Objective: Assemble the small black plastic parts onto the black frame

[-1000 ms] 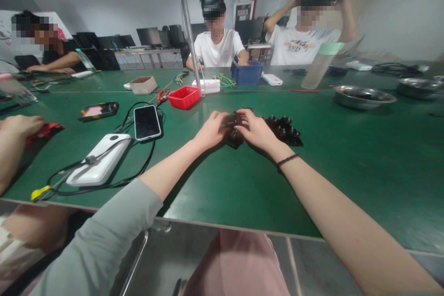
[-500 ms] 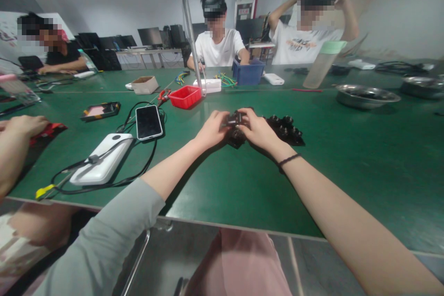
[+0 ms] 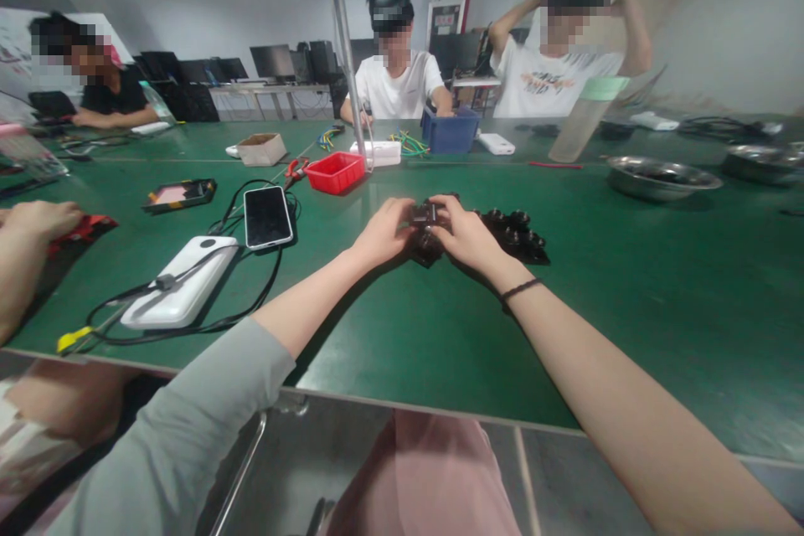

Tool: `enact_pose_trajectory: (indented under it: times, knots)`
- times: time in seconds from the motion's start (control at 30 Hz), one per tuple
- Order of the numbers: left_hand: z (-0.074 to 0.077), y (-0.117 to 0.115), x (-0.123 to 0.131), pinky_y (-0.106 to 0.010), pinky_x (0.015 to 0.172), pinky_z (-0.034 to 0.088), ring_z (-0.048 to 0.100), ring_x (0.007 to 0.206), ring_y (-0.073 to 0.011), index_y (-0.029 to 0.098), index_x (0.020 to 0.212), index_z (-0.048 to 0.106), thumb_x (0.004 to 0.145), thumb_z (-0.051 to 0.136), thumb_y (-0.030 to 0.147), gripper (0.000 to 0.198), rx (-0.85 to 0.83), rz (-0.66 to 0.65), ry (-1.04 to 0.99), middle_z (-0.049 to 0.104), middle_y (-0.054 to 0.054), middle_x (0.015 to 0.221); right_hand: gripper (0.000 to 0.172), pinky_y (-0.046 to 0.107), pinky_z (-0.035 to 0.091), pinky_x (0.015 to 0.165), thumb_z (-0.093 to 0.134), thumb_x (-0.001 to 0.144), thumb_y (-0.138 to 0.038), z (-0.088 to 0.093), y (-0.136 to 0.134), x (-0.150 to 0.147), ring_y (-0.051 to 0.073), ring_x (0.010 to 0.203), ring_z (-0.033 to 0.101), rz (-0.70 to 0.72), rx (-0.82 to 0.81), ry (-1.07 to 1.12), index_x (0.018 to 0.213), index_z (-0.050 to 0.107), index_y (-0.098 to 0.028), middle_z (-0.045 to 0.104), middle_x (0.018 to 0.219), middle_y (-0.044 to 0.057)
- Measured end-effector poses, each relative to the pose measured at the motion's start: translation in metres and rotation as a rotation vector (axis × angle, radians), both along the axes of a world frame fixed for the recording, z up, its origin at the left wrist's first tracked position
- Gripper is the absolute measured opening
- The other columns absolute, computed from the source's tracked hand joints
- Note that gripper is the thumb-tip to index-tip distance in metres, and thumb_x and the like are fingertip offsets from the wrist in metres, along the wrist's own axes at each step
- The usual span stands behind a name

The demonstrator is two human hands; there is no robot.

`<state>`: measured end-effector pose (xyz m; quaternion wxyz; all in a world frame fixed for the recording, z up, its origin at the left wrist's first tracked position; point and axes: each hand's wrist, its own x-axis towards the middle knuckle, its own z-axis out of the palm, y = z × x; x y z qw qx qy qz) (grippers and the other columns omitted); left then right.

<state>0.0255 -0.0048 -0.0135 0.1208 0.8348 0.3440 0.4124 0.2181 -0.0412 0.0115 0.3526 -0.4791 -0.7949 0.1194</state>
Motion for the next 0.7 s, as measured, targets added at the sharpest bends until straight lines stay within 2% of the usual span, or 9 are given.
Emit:
enact_pose_trajectory:
  times: [0.17, 0.43, 0.7]
  knots:
    - [0.0006, -0.0009, 0.0007, -0.041, 0.096, 0.054, 0.062, 0.104, -0.0214, 0.014, 0.12, 0.054, 0.08, 0.059, 0.011, 0.04, -0.015, 0.008, 0.013, 0.058, -0.011, 0.112, 0.046, 0.045, 0.053, 0.096, 0.056, 0.086, -0.011, 0.0025, -0.0029, -0.0017, 0.028, 0.111, 0.068, -0.009, -0.017, -0.005, 0.131, 0.047, -0.014, 0.071, 0.117, 0.018]
    - [0.0005, -0.0015, 0.001, -0.041, 0.097, 0.053, 0.063, 0.105, -0.0212, 0.016, 0.119, 0.055, 0.08, 0.059, 0.008, 0.041, -0.021, -0.001, 0.003, 0.057, -0.01, 0.113, 0.046, 0.046, 0.054, 0.096, 0.057, 0.086, -0.013, 0.0028, -0.0025, -0.0013, 0.028, 0.11, 0.069, -0.011, -0.012, -0.007, 0.131, 0.048, -0.017, 0.072, 0.115, 0.014]
    - [0.001, -0.0026, 0.0016, -0.041, 0.096, 0.053, 0.062, 0.105, -0.0211, 0.015, 0.115, 0.056, 0.078, 0.062, 0.006, 0.039, -0.014, -0.008, 0.002, 0.058, -0.01, 0.11, 0.047, 0.046, 0.054, 0.096, 0.059, 0.085, -0.012, 0.0023, -0.0016, -0.0022, 0.029, 0.111, 0.068, -0.031, -0.022, -0.009, 0.131, 0.048, -0.016, 0.072, 0.114, 0.016]
